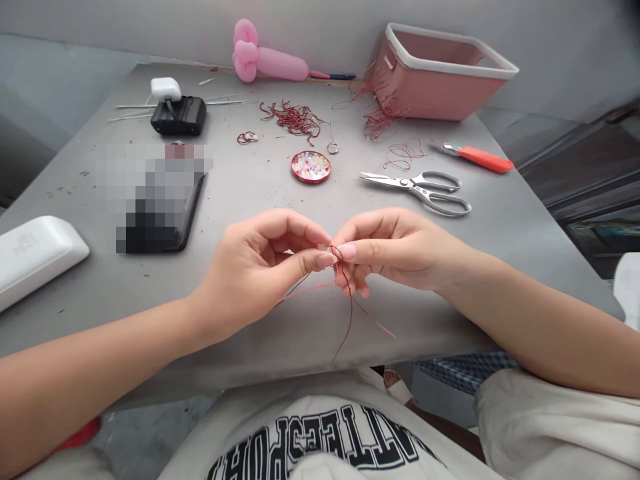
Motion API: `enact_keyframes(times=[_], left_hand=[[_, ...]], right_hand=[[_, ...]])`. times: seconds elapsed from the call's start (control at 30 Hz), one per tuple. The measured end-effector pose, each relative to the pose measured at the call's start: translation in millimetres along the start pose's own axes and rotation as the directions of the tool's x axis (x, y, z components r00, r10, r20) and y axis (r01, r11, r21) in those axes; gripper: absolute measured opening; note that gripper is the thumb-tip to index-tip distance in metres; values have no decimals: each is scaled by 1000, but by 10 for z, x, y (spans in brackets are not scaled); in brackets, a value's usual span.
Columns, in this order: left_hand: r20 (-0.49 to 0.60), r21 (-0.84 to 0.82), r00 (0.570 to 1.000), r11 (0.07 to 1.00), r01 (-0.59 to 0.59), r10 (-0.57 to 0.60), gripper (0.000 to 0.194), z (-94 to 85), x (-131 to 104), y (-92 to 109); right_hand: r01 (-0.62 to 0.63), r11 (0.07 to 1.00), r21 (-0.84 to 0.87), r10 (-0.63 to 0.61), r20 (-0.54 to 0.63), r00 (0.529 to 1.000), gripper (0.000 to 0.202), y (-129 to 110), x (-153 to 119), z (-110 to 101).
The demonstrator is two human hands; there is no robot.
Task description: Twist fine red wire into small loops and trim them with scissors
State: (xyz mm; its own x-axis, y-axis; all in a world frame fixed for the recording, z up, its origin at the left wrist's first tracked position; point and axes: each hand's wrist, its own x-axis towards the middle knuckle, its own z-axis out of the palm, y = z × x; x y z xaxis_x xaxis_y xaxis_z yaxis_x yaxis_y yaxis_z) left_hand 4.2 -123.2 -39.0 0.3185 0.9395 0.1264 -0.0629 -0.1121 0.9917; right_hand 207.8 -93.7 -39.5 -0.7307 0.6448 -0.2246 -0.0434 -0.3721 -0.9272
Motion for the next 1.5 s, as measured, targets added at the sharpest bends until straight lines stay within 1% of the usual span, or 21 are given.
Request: enact_keyframes(times=[0.2, 0.27, 0.3, 0.33, 0.4, 0.47, 0.5, 0.53, 0.6, 0.67, 0.73, 0.83, 0.9, 1.03, 1.1, 1.17, 1.23, 1.33, 1.37, 1.47, 1.5], left_hand=[[35, -61, 998, 997, 55, -53, 11, 4, -7, -1], [55, -57, 996, 995, 80, -77, 9, 1, -8, -5], [64, -51, 994, 994, 96, -93, 9, -3, -7, -7], [77, -45, 991, 992, 115, -111, 9, -7, -4, -8], [116, -44, 982, 987, 152, -146, 8, -13, 1, -11], [161, -54, 969, 979, 196, -186, 8, -11, -1, -12], [180, -56, 962, 974, 220, -207, 9, -5, -7, -13], [199, -50, 953, 968, 244, -230, 10, 5, -17, -14], [236, -11, 933, 960, 281, -271, 9, 33, -44, -17], [254, 48, 927, 961, 273, -276, 6, 58, -74, -22], [226, 84, 944, 970, 229, -242, 4, 71, -92, -26], [137, 58, 976, 985, 160, -167, 5, 59, -91, -26], [105, 17, 987, 992, 121, -122, 7, 43, -78, -24], [75, -11, 997, 1000, 17, -16, 8, 28, -57, -28], [66, 15, 997, 999, -45, 44, 9, 28, -61, -35], [73, 46, 993, 994, -97, 93, 10, 29, -75, -40], [84, 65, 990, 991, -118, 112, 10, 27, -92, -37], [79, 70, 995, 995, -65, 59, 8, 27, -105, -19], [69, 64, 997, 997, -33, 29, 7, 28, -103, -12], [22, 16, 999, 999, 46, -46, 11, 35, -80, 5], [8, -7, 998, 998, 60, -60, 13, 37, -71, 8]], right_hand=[[90, 976, -200, -100, -41, 994, 9, 22, 19, 47], [146, 918, -370, -188, -80, 979, 7, 9, 4, 72], [192, 852, -486, -269, -91, 959, 7, 3, -6, 83], [243, 748, -617, -373, -87, 924, 8, -3, -16, 90], [315, 425, -849, -588, 5, 809, 12, -8, -29, 92], [332, 74, -941, -721, 179, 669, 16, -5, -25, 79], [329, -59, -943, -751, 258, 608, 18, -2, -18, 70], [321, -152, -935, -768, 316, 557, 19, 1, -10, 63], [310, -234, -921, -794, 365, 485, 21, 4, 4, 64], [300, -197, -933, -823, 324, 466, 22, -1, 2, 94], [290, -49, -956, -850, 193, 491, 19, -16, -20, 148], [260, 225, -939, -786, -17, 617, 20, -50, -70, 218], [268, 341, -901, -708, -59, 703, 21, -73, -95, 227], [220, 580, -785, -524, -152, 838, 24, -111, -100, 167], [163, 706, -689, -406, -206, 890, 28, -127, -90, 136], [148, 791, -594, -341, -227, 912, 27, -138, -82, 122], [134, 824, -551, -297, -219, 930, 27, -140, -80, 125], [141, 803, -580, -299, -186, 936, 26, -125, -83, 143], [174, 779, -603, -349, -185, 919, 23, -117, -83, 148], [327, 651, -685, -566, -151, 810, 15, -92, -78, 155], [366, 616, -697, -603, -119, 789, 12, -86, -75, 157]])
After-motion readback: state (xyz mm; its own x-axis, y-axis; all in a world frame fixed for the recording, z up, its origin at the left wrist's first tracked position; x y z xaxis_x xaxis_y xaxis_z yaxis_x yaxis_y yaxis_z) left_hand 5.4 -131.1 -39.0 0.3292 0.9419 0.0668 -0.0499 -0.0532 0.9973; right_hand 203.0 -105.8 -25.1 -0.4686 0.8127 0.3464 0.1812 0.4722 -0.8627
